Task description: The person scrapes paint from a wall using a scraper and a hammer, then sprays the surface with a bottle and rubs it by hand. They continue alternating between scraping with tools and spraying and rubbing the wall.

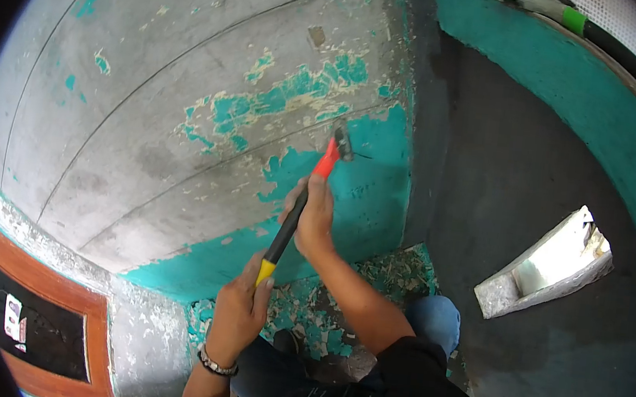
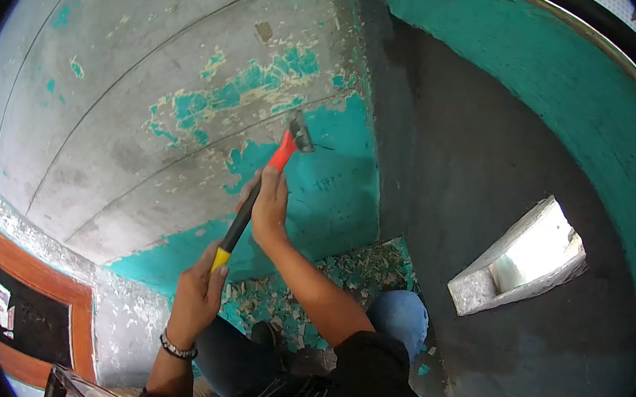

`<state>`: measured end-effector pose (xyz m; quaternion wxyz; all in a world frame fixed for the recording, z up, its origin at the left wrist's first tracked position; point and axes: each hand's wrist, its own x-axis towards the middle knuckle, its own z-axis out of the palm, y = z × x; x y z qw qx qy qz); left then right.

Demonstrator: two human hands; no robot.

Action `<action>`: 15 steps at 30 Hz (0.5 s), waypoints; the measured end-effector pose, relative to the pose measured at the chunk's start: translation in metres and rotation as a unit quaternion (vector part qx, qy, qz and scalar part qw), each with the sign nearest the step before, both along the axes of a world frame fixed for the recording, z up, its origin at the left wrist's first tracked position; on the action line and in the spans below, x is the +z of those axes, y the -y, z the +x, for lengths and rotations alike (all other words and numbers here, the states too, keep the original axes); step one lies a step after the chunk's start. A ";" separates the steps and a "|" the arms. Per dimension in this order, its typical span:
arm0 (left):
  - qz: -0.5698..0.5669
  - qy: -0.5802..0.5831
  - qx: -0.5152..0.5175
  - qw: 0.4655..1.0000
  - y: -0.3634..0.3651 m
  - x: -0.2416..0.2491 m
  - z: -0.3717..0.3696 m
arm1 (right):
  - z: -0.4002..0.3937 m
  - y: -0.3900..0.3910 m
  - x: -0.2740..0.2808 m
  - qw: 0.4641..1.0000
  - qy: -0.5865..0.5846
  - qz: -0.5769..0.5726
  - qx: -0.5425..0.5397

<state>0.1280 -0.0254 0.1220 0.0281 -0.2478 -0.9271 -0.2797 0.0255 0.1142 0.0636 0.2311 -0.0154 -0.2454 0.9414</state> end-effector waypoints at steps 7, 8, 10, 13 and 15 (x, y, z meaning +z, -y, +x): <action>-0.001 -0.003 -0.004 1.000 -0.014 0.003 -0.011 | -0.009 -0.023 0.002 1.000 0.002 -0.011 -0.010; 0.005 -0.014 -0.017 1.000 -0.011 0.002 -0.012 | -0.009 -0.021 0.003 1.000 0.005 -0.013 -0.014; 0.015 -0.034 -0.023 0.999 -0.009 -0.001 -0.009 | -0.006 -0.017 0.003 1.000 0.007 -0.013 -0.013; 0.032 -0.062 -0.034 0.997 -0.007 -0.011 -0.008 | -0.004 -0.017 0.002 1.000 0.015 -0.011 -0.011; 0.039 -0.067 -0.034 0.996 -0.015 -0.010 -0.014 | -0.007 -0.025 0.003 1.000 0.023 -0.010 -0.005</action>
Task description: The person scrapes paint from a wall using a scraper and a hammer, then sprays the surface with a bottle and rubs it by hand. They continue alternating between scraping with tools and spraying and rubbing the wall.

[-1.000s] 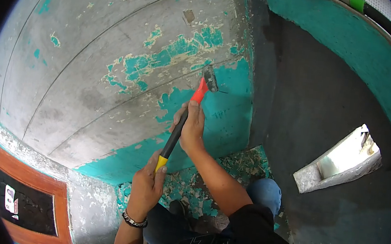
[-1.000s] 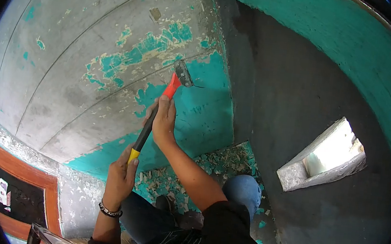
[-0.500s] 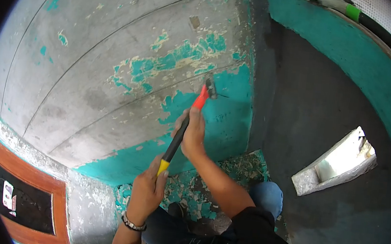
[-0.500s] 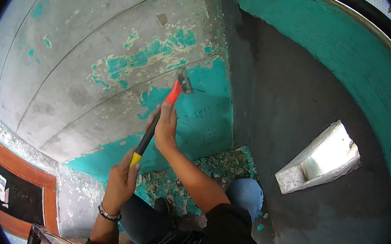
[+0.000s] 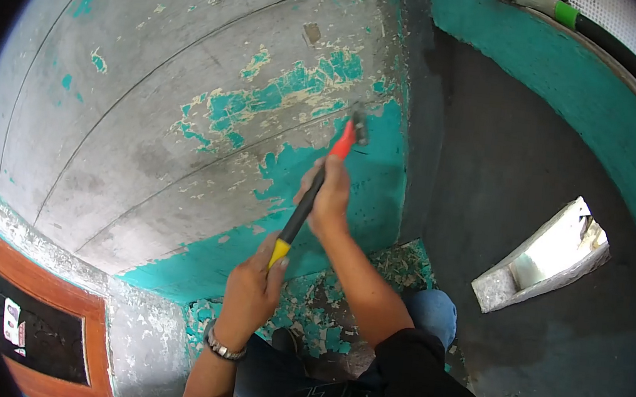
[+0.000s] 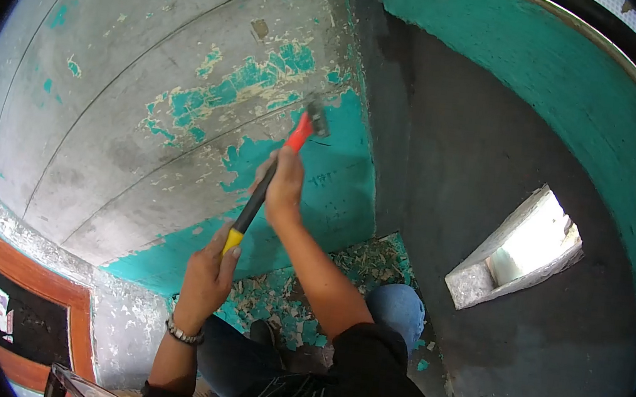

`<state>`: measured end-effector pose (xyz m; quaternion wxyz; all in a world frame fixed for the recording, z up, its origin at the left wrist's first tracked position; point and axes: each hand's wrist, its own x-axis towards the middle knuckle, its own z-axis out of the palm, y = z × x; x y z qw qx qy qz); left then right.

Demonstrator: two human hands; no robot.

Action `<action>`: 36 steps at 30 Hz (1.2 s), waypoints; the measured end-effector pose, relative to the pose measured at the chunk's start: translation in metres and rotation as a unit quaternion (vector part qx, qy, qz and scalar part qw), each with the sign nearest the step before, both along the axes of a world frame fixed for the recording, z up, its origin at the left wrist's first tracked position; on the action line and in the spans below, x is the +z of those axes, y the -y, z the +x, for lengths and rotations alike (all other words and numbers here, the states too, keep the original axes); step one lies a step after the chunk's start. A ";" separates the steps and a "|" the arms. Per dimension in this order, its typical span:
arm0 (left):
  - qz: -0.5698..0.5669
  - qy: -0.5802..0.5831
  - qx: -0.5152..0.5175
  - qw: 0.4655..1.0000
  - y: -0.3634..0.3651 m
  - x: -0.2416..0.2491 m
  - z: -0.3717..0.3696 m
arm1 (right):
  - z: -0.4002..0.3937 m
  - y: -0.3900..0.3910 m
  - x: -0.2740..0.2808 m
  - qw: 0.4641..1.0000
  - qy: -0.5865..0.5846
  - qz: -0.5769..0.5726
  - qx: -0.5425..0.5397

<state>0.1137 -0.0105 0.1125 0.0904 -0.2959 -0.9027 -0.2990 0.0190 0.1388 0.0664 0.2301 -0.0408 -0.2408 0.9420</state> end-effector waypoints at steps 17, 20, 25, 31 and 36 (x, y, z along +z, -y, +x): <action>0.045 0.125 -0.062 0.989 -0.015 0.002 0.008 | 0.008 -0.021 0.003 0.999 -0.005 0.008 -0.040; 0.045 0.143 -0.036 0.988 -0.020 -0.001 0.007 | 0.006 -0.021 -0.001 0.999 0.003 0.020 -0.035; 0.039 0.117 -0.040 0.992 -0.015 0.003 -0.002 | -0.001 -0.019 0.001 0.999 -0.008 0.015 -0.045; -0.006 0.106 -0.054 0.993 -0.028 0.021 -0.016 | -0.007 -0.044 0.013 0.997 0.016 -0.001 -0.080; 0.033 0.057 -0.095 0.993 -0.026 0.003 -0.003 | 0.005 -0.027 -0.003 0.999 0.010 -0.013 -0.043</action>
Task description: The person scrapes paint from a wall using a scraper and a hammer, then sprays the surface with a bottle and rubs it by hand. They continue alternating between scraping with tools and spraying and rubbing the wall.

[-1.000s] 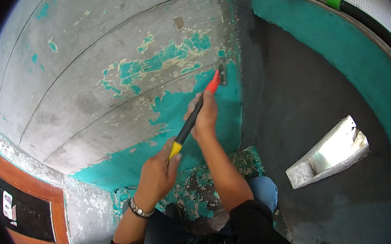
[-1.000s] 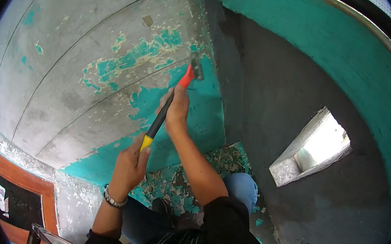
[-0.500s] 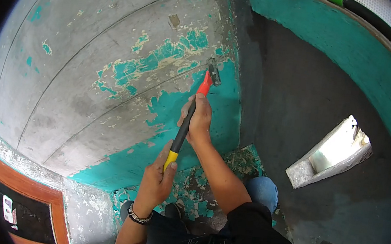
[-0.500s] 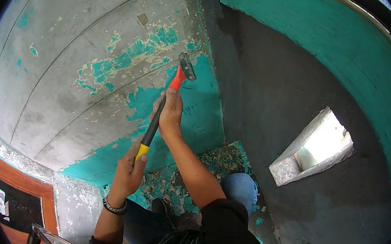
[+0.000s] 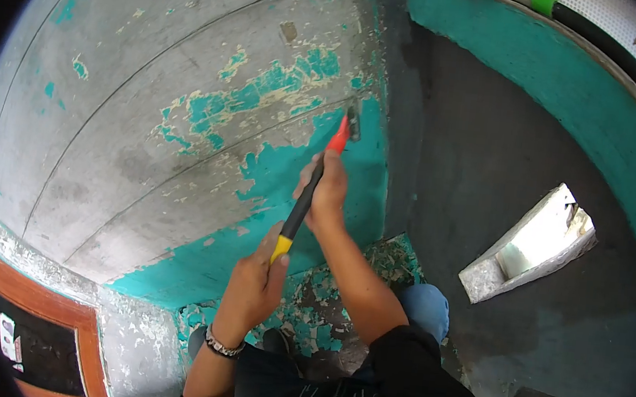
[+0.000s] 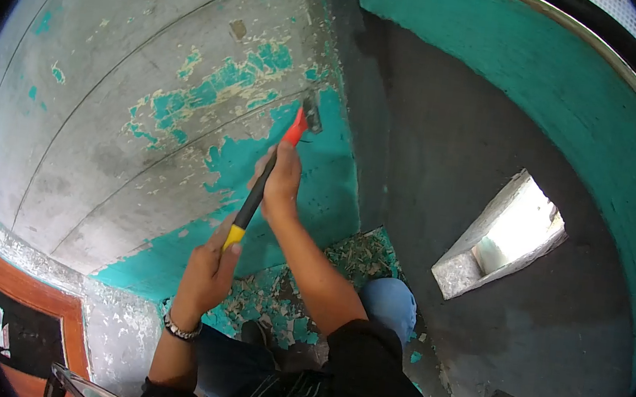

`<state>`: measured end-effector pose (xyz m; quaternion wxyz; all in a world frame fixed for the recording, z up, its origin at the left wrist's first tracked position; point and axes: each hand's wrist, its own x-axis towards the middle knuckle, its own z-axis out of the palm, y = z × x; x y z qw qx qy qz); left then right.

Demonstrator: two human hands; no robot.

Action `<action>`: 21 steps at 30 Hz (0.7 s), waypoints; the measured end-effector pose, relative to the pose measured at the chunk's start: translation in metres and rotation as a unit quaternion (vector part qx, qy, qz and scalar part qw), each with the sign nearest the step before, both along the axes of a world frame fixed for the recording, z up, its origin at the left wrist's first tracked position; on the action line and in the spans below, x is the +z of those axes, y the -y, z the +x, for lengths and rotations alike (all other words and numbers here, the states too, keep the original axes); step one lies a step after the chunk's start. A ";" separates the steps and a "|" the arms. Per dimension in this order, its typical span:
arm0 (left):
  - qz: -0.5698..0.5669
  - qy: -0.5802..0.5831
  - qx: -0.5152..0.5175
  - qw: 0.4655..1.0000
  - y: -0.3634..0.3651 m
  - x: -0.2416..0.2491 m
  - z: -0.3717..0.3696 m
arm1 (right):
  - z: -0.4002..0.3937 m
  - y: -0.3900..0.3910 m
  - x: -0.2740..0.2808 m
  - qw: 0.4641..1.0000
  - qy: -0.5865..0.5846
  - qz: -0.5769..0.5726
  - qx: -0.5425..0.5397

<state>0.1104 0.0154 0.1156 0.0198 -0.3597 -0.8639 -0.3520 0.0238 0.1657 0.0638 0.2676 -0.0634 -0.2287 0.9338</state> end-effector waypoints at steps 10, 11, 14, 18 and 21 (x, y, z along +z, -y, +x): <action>-0.040 0.041 0.025 0.998 -0.013 0.002 0.007 | 0.002 -0.011 -0.004 1.000 -0.005 0.013 0.016; -0.032 0.034 0.029 0.998 -0.012 -0.001 0.008 | 0.000 -0.013 -0.005 1.000 -0.003 0.012 0.017; -0.047 0.081 0.047 0.994 -0.018 0.005 0.008 | -0.002 -0.021 -0.006 1.000 0.005 0.013 0.019; -0.043 0.073 0.046 0.995 -0.018 0.013 0.006 | -0.001 -0.026 0.000 1.000 0.007 0.016 0.004; -0.034 0.012 0.029 0.999 -0.013 0.012 -0.007 | -0.006 -0.021 0.009 1.000 -0.004 0.002 -0.002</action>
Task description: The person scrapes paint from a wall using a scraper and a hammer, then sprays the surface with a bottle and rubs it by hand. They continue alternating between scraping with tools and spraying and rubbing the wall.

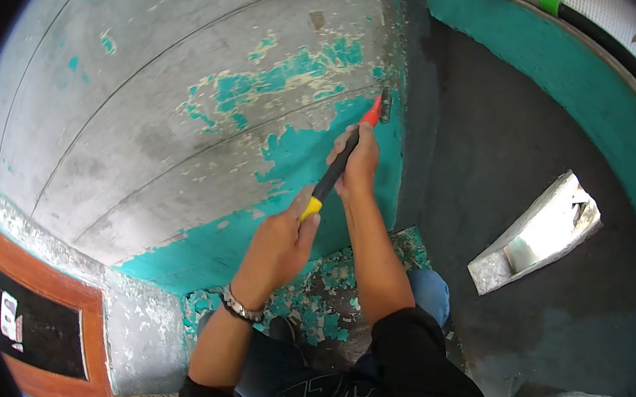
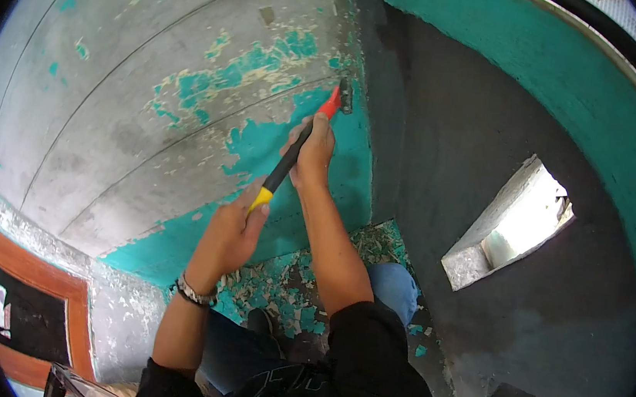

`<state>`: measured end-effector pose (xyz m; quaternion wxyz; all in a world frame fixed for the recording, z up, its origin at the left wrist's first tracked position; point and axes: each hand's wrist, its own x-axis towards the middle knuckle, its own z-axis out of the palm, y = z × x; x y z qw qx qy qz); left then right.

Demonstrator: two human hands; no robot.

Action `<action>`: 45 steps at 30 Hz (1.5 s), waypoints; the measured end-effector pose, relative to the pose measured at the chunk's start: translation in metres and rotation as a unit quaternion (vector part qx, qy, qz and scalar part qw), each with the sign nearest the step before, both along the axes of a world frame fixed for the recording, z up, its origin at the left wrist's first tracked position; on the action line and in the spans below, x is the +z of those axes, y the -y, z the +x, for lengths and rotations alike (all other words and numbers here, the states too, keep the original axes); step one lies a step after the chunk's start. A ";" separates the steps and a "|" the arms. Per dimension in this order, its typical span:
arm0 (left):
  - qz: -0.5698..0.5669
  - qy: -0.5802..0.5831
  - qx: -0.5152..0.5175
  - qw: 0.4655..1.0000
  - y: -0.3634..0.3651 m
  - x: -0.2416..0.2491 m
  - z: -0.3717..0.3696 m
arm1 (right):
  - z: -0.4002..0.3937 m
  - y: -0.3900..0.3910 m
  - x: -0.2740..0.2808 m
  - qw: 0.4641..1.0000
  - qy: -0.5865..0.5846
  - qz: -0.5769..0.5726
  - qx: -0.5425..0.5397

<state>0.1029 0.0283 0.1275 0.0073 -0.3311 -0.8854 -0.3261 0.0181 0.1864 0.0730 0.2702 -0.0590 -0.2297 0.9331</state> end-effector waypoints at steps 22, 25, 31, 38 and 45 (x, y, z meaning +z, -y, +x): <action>-0.026 -0.049 -0.029 0.998 0.011 -0.013 -0.029 | -0.015 0.001 -0.007 0.997 0.016 0.019 -0.074; -0.013 -0.034 -0.048 0.998 0.011 -0.006 -0.028 | -0.009 0.000 -0.008 0.998 0.000 -0.006 -0.069; -0.010 0.007 -0.046 0.999 0.011 -0.031 0.001 | 0.020 0.000 -0.021 0.997 0.033 0.057 -0.038; 0.109 -0.018 -0.029 0.993 0.011 -0.074 0.019 | 0.026 0.009 -0.029 0.987 0.077 0.141 0.025; 0.069 0.079 0.012 0.994 0.004 -0.069 0.027 | 0.021 0.007 -0.033 0.983 0.085 0.159 0.023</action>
